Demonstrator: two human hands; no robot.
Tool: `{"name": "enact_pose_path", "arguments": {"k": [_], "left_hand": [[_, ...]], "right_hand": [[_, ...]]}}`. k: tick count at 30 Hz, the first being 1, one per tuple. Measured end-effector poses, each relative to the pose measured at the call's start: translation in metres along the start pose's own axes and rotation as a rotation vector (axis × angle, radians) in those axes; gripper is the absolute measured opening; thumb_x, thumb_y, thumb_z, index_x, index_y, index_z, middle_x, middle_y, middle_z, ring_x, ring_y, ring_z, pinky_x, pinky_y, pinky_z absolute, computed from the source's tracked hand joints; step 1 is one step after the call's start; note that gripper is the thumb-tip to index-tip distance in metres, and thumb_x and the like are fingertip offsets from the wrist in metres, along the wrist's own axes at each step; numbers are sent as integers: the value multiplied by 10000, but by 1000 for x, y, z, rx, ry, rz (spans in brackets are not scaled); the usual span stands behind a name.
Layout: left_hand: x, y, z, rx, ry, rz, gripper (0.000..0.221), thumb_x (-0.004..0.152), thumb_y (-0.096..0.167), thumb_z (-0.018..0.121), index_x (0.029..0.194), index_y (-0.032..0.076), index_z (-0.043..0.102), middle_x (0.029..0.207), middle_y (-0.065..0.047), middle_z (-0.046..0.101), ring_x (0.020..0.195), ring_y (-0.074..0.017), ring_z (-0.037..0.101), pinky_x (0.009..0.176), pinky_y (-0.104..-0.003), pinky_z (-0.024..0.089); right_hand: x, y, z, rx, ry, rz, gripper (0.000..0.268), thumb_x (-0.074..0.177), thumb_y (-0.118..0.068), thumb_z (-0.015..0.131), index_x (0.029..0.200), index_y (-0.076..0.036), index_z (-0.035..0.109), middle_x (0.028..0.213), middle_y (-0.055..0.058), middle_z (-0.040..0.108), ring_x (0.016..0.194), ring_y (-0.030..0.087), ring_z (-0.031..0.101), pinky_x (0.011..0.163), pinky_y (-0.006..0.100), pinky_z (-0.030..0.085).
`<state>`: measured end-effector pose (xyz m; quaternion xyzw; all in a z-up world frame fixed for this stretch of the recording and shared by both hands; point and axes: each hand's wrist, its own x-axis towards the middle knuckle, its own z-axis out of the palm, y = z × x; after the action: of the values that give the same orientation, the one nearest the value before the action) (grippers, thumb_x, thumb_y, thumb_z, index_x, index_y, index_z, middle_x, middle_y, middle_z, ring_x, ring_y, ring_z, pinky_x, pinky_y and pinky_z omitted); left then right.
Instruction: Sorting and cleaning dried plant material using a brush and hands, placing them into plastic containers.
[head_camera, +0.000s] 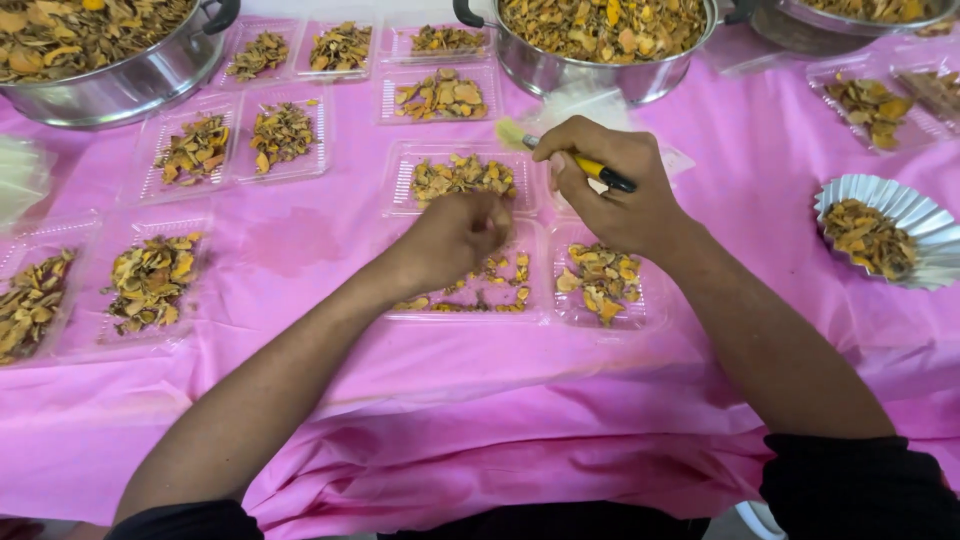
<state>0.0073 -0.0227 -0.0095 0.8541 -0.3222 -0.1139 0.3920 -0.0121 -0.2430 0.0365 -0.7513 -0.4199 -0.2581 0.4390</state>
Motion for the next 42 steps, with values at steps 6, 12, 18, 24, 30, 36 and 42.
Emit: {"name": "enact_pose_path", "arguments": {"k": [6,12,18,24,30,36,42], "left_hand": [[-2,7,-1,-604,394,146,89,981,126,674,966,40,693,716,35,564,704,-48,511,648,-184,410],[-10,29,2,-761,458,238,113,1005,149,675,981,41,698,733,39,603,740,-33,531,719,-181,449],[-6,23,4,-588,435,276,146,1047,162,598,971,60,672,655,81,480,653,-6,446,610,-168,359],[6,-7,11,-471,431,329,95,1005,140,617,928,108,663,575,60,495,553,-26,472,547,-186,364],[8,-10,6,-508,337,363,81,923,45,589,876,102,621,596,77,458,562,-29,458,544,-178,346],[6,-7,2,-402,327,396,75,926,46,577,876,85,618,594,33,493,558,-66,484,542,-231,390],[7,-12,5,-410,326,296,110,807,19,668,796,118,621,571,44,499,558,-57,481,535,-197,378]], "right_hand": [[2,-10,24,7,-76,18,136,1018,-132,673,1122,-47,702,891,192,647,724,323,595,738,435,513],[-6,4,29,31,-26,119,102,938,-19,764,1025,-53,724,857,118,629,795,231,614,779,374,512],[-8,2,27,124,-18,210,89,916,7,754,948,-67,718,785,41,584,763,123,568,766,300,509],[-6,-10,20,178,-43,281,97,940,12,742,993,-67,725,748,-30,525,794,31,495,798,243,477],[-4,-17,20,129,-116,289,109,931,68,717,976,-31,713,708,7,523,764,70,498,752,269,469],[-10,-4,21,38,-122,263,125,941,101,726,980,-18,716,686,58,553,706,120,550,723,310,489],[-10,-8,23,16,-122,168,91,926,38,751,984,-27,726,747,157,658,702,232,649,686,396,525]]}}
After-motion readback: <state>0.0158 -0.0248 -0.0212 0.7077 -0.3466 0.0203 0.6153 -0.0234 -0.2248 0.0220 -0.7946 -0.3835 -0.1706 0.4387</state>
